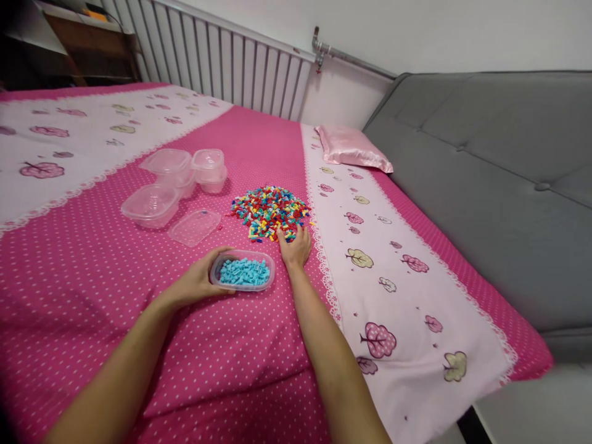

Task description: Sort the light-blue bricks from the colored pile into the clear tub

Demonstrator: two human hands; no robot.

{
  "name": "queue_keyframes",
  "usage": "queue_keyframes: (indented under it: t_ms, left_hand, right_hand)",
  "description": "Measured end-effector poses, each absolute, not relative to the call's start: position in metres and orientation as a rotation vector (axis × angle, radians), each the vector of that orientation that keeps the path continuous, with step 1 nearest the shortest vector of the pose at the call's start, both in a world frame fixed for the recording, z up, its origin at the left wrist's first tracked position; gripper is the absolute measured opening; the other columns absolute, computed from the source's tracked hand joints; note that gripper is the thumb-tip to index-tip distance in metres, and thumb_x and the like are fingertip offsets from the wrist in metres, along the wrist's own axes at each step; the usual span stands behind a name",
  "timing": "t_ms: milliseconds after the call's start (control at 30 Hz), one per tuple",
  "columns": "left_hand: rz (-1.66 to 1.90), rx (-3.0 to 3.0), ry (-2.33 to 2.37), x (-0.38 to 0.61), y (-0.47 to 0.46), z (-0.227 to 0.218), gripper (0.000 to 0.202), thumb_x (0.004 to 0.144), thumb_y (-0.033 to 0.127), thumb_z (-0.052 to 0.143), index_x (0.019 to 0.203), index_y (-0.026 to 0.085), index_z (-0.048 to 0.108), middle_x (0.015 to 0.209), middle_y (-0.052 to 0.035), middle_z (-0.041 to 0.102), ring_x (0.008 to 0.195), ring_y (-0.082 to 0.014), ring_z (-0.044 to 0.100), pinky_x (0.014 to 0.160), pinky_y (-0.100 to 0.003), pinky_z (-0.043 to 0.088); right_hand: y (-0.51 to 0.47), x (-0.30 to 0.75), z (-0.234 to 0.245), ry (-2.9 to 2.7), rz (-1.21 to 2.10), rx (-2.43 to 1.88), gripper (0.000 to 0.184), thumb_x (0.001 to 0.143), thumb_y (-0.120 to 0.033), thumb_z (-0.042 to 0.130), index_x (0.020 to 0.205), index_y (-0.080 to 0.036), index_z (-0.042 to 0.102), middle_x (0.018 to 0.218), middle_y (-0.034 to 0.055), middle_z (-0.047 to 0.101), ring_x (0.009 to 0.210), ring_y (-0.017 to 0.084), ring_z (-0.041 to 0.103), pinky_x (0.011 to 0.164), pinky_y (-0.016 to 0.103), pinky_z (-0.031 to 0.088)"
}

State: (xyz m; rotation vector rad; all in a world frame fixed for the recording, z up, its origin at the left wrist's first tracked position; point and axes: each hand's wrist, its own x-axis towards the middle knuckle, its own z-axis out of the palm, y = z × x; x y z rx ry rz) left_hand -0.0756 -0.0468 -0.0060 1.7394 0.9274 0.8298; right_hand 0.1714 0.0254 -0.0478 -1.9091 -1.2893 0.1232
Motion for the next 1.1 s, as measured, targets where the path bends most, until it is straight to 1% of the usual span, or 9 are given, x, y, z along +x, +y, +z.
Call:
queue_keyframes:
  t_ms: [100,200,300,433,600,733,833,1000,1100]
  left_hand:
    - [0.835,1.724,0.930,-0.075,-0.047,-0.005,0.082,0.058,0.036,0.083,0.126,0.019,0.042,0.122,-0.0111,0.058,0.113,-0.0285,0.057,0.100,-0.045,0.044]
    - [0.831,1.701,0.935,-0.075,-0.049,-0.001,0.082,0.057,0.036,0.083,0.125,0.018,0.042,0.123,-0.0124,0.058,0.113,-0.0289,0.056,0.100,-0.046,0.044]
    - [0.815,1.681,0.947,-0.074,-0.050,0.002,0.080,0.058,0.036,0.082,0.124,0.017,0.041,0.123,-0.0129,0.058,0.113,-0.0289,0.056,0.100,-0.045,0.044]
    - [0.810,1.697,0.947,-0.074,-0.051,0.005,0.078,0.058,0.036,0.082,0.123,0.018,0.043,0.121,-0.0119,0.059,0.113,-0.0295,0.057,0.099,-0.044,0.045]
    - [0.805,1.723,0.928,-0.075,-0.049,0.004,0.074,0.060,0.038,0.082,0.122,0.019,0.045,0.122,-0.0106,0.060,0.112,-0.0284,0.057,0.098,-0.041,0.046]
    - [0.806,1.764,0.952,-0.078,-0.047,-0.002,0.083,0.060,0.038,0.082,0.129,0.018,0.040,0.127,-0.0131,0.056,0.114,-0.0291,0.057,0.099,-0.042,0.045]
    - [0.789,1.785,0.960,-0.079,-0.046,-0.005,0.087,0.060,0.038,0.082,0.132,0.017,0.037,0.129,-0.0137,0.054,0.115,-0.0293,0.056,0.100,-0.042,0.044]
    - [0.784,1.786,0.972,-0.080,-0.046,-0.005,0.089,0.060,0.036,0.083,0.133,0.016,0.036,0.129,-0.0147,0.054,0.114,-0.0292,0.056,0.101,-0.043,0.043]
    - [0.799,1.765,0.965,-0.080,-0.047,-0.007,0.090,0.059,0.036,0.083,0.133,0.016,0.035,0.129,-0.0154,0.054,0.115,-0.0291,0.055,0.102,-0.044,0.042]
  right_hand:
    - [0.035,0.176,-0.043,-1.305,0.218,-1.931,0.083,0.078,-0.067,0.048,0.140,-0.012,0.041,0.146,0.0185,0.039,0.135,0.032,0.033,0.110,0.049,0.025]
    - [0.045,0.183,-0.041,-1.386,0.300,-1.926,0.085,0.077,-0.066,0.050,0.142,-0.013,0.039,0.146,0.0173,0.039,0.135,0.031,0.035,0.110,0.047,0.027]
    - [0.051,0.187,-0.041,-1.532,0.305,-1.823,0.079,0.077,-0.065,0.052,0.138,-0.016,0.043,0.143,0.0143,0.044,0.131,0.028,0.041,0.108,0.044,0.032]
    - [0.049,0.183,-0.039,-1.737,0.221,-1.614,0.074,0.077,-0.061,0.056,0.135,-0.016,0.047,0.135,0.0149,0.050,0.126,0.025,0.045,0.106,0.040,0.035]
    - [0.044,0.161,-0.030,-1.906,0.092,-1.528,0.074,0.071,-0.063,0.063,0.133,-0.025,0.051,0.136,0.0109,0.045,0.124,0.026,0.043,0.105,0.042,0.035]
    - [0.046,0.140,-0.021,-2.110,0.041,-1.544,0.061,0.073,-0.062,0.063,0.126,-0.034,0.058,0.145,0.0063,0.040,0.135,0.031,0.026,0.107,0.052,0.027]
    - [0.048,0.128,-0.016,-2.197,0.038,-1.572,0.046,0.078,-0.057,0.060,0.118,-0.034,0.062,0.142,0.0039,0.044,0.137,0.032,0.020,0.105,0.058,0.024]
    - [0.052,0.123,-0.017,-2.126,-0.037,-1.640,0.026,0.086,-0.041,0.054,0.104,-0.027,0.066,0.129,0.0042,0.056,0.131,0.028,0.030,0.104,0.056,0.024]
    - [0.057,0.134,-0.021,-2.049,-0.119,-1.686,0.022,0.089,-0.035,0.050,0.098,-0.025,0.067,0.121,0.0063,0.059,0.125,0.026,0.037,0.103,0.052,0.025]
